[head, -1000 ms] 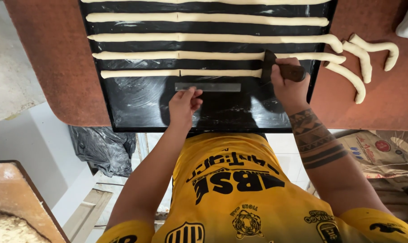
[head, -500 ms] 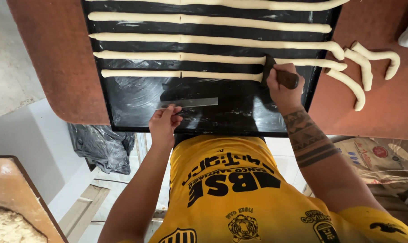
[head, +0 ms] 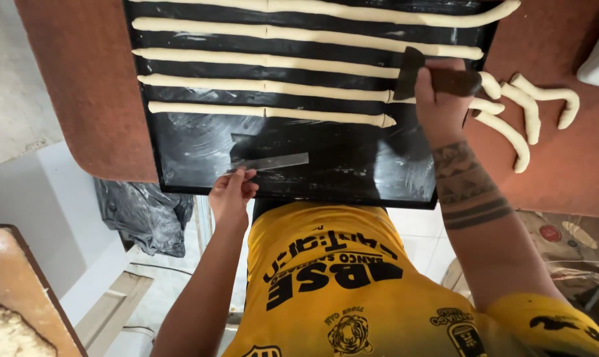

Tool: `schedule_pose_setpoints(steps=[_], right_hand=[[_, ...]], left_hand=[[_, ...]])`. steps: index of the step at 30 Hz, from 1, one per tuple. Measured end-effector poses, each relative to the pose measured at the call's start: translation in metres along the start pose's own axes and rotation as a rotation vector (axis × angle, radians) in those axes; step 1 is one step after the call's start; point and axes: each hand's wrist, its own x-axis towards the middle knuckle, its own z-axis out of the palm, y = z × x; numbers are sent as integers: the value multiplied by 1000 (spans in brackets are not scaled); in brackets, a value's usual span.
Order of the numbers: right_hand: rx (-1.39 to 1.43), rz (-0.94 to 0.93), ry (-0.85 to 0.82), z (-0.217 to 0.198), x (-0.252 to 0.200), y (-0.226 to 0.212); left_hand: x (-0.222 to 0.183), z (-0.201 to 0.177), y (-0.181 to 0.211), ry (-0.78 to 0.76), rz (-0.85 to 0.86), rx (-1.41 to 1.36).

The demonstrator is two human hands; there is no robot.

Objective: Rolling dough into long strips, arranging them on a baking tray, and cutting them into smaller pieces using a scraper

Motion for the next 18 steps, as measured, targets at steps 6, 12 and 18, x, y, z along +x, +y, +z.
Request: schedule_pose_setpoints(steps=[6, 12, 18], right_hand=[[45, 10, -55, 12, 16, 9], [95, 55, -67, 27, 24, 20], [2, 272, -35, 30, 28, 14]], left_hand=[[-5, -5, 5, 60, -56, 21], [1, -9, 8, 93, -55, 30], [3, -7, 10, 80, -35, 9]])
